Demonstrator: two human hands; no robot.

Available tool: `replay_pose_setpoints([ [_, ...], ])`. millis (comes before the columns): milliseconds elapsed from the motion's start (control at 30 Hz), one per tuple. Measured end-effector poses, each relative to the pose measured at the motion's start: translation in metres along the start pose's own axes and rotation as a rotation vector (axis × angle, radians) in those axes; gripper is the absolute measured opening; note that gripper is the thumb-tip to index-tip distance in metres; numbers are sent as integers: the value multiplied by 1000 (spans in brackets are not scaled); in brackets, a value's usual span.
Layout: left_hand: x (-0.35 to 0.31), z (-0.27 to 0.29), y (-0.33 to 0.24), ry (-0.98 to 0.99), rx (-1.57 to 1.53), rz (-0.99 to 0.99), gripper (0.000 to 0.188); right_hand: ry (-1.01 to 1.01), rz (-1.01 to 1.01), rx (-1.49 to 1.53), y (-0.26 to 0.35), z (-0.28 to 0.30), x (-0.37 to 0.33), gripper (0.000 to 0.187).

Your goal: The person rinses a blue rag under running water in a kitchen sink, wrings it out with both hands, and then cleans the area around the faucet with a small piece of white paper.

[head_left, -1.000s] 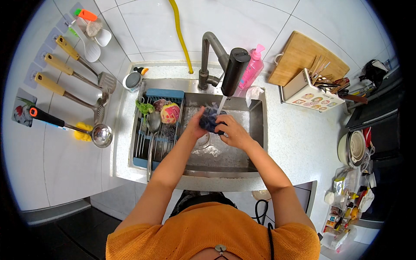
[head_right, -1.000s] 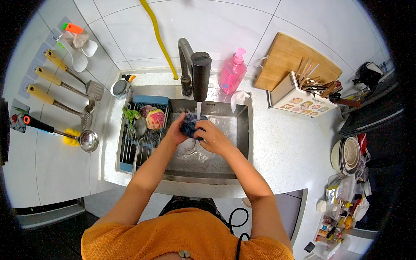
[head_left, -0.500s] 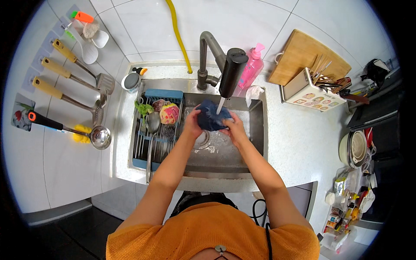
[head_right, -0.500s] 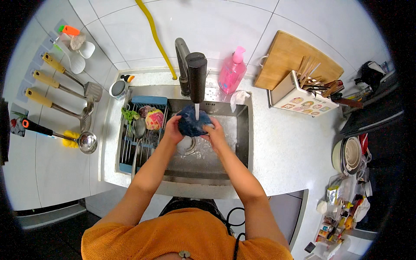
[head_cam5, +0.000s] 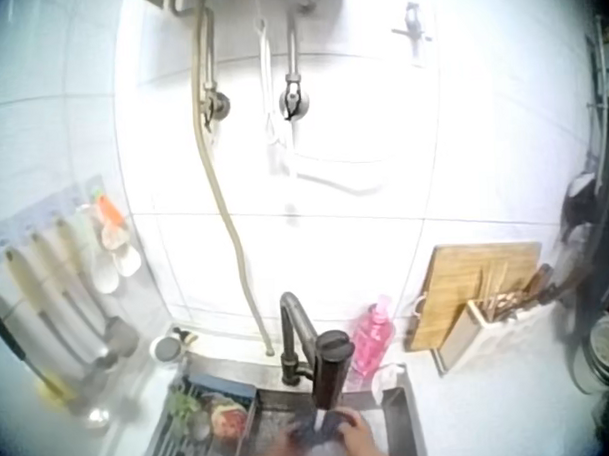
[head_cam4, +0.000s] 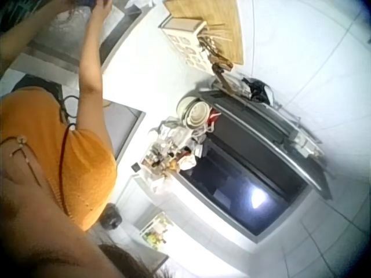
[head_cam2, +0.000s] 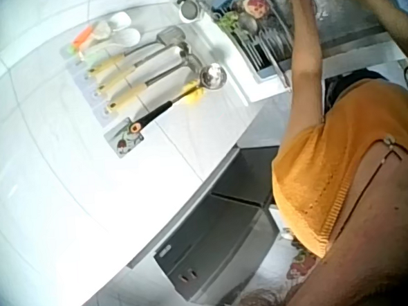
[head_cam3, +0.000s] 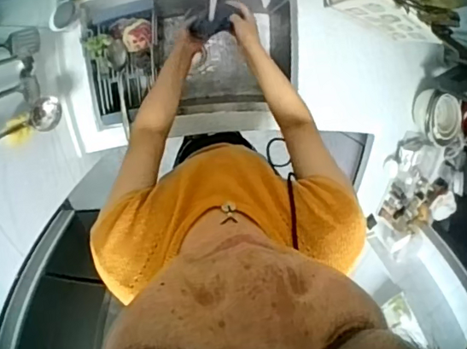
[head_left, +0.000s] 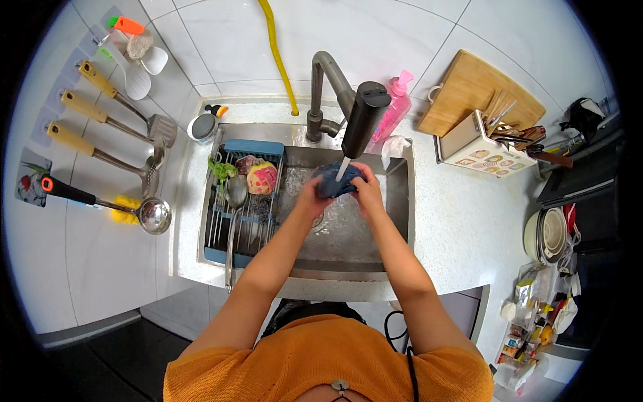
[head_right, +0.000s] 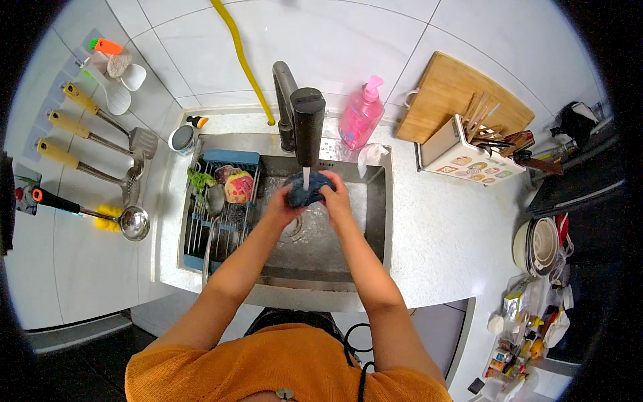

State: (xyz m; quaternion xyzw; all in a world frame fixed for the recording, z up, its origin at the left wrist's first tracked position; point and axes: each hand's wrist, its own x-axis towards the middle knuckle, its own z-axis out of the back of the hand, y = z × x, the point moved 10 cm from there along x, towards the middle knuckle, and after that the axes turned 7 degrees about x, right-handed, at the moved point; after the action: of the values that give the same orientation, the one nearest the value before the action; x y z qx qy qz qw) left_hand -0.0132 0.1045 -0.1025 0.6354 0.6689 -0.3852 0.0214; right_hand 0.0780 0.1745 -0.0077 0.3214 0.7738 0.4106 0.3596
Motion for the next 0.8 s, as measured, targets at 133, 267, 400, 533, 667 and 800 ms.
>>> replay_pose_setpoints([
  [133,-4,-49,-18,194,-120,-73,29,-218,394,-345,6,27,-14,43],
  [267,-5,-53,-5,112,-74,26,32,-143,739,-705,44,-38,-63,41],
  [400,-11,-54,4,68,-116,25,33,-69,793,-748,42,-52,-67,26],
  [533,-25,-42,-16,-209,36,-138,30,-172,748,-700,40,-41,-44,21],
  [667,-19,-19,-52,-381,721,-562,27,-226,584,-599,24,-30,-16,19],
  [800,-35,-29,-52,-450,557,-440,26,-348,411,-347,-3,1,12,22],
])
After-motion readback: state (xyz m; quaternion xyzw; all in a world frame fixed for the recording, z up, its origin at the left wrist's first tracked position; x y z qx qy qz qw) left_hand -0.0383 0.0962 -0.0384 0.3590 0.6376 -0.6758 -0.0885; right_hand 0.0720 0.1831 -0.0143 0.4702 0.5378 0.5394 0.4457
